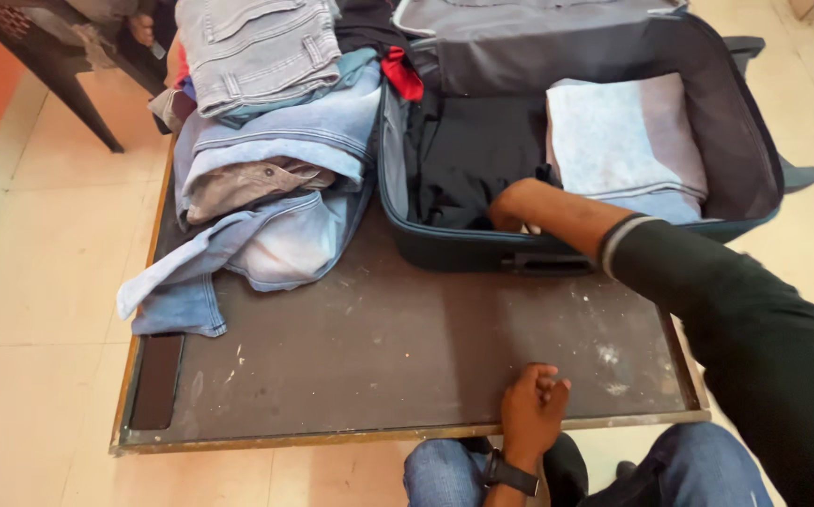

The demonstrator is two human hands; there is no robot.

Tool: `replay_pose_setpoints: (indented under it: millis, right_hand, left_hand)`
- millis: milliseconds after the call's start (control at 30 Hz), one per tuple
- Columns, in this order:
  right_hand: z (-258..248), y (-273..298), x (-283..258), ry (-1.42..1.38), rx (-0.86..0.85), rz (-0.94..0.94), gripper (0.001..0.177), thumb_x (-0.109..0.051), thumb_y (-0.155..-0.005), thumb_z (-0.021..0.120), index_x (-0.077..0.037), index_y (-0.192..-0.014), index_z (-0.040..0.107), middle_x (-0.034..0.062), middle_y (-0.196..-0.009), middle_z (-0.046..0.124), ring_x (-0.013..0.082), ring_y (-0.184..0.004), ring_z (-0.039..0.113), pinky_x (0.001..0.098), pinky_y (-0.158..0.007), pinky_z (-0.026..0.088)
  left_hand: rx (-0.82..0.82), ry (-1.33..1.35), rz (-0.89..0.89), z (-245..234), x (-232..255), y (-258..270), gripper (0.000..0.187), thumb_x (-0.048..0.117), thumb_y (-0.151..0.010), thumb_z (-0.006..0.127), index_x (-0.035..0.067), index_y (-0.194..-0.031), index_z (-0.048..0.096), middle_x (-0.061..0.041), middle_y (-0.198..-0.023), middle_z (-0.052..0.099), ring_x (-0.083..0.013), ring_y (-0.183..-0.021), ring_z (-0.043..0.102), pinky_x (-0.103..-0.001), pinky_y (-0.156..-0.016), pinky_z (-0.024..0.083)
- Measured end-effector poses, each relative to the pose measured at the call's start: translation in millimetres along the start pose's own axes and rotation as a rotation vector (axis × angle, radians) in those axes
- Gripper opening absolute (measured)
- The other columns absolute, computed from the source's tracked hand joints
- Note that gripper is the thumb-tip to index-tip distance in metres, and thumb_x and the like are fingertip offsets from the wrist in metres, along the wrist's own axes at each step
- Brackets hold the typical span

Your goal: The person folds black trousers and light-colored jeans by hand and places them into a suitcase.

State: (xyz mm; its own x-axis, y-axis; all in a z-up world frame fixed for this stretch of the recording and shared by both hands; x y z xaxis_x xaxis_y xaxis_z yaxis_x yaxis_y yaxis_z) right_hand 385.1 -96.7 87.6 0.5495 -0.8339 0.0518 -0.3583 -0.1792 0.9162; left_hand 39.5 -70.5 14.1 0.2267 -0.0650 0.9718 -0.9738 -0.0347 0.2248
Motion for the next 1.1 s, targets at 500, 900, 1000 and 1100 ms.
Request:
replay_pose_setpoints:
  millis: [500, 900, 1000, 1100]
  right_hand:
    - [-22.9, -20.8, -44.8, 0.071, 0.483, -0.097, 0.105, -0.022, -0.087, 0.07, -0.05, -0.164, 0.004, 0.0114, -0.174, -0.008, 0.0384, -0.158, -0.001, 0.0707, -0.114, 0.025]
    - [-20.6, -71.3, -53.8, -0.633, 0.207, -0.516, 0.054, -0.025, -0.091, 0.056, -0.015, -0.145, 0.057, 0.0111, -0.132, 0.066, 0.0275, -0.119, 0.063, 0.0495, -0.095, 0.055]
    - [-17.7, -72.8, -42.5, -0.82, 0.032, -0.512, 0.053, -0.026, -0.095, 0.053, -0.018, -0.147, 0.053, 0.0067, -0.128, 0.065, 0.0235, -0.115, 0.064, 0.0495, -0.092, 0.057]
    - [-19.4, -69.7, 0.1, -1.195, 0.135, -0.508, 0.048, -0.039, -0.102, 0.05, -0.023, -0.147, 0.046, 0.0084, -0.121, 0.067, 0.0237, -0.105, 0.063, 0.0459, -0.089, 0.054]
  left_hand:
    - [0.019, -0.032, 0.032, 1.4, 1.1, -1.9, 0.029, 0.023, -0.089, 0.076, 0.004, -0.109, 0.069, -0.006, -0.081, 0.07, -0.0152, -0.068, 0.065, -0.031, -0.066, 0.054]
    - [0.08, 0.321, 0.032, 3.1, -18.5, -11.1, 0.018, 0.012, -0.093, 0.074, 0.001, -0.106, 0.069, 0.0, -0.085, 0.069, -0.0046, -0.074, 0.061, -0.024, -0.066, 0.051]
    - [0.166, 0.193, 0.003, -7.3, -22.8, -15.5, 0.012, 0.011, -0.093, 0.072, 0.0, -0.1, 0.071, 0.0, -0.074, 0.069, -0.0055, -0.065, 0.058, -0.023, -0.06, 0.049]
    - [0.184, 0.088, 0.026, -9.4, -17.6, -19.4, 0.012, 0.01, -0.091, 0.07, 0.002, -0.098, 0.072, 0.001, -0.074, 0.072, -0.0057, -0.063, 0.064, -0.023, -0.059, 0.053]
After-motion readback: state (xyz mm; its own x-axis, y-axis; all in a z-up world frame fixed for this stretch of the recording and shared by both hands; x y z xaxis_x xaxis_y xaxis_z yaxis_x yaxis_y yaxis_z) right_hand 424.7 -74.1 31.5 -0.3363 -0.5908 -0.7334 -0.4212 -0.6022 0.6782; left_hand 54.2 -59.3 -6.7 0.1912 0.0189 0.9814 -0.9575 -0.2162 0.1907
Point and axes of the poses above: each hand's wrist, its own y-axis away from the middle knuckle, its own z-axis out of the palm, x = y × z, the point moved 2 cm from there along -y, towards the middle knuckle
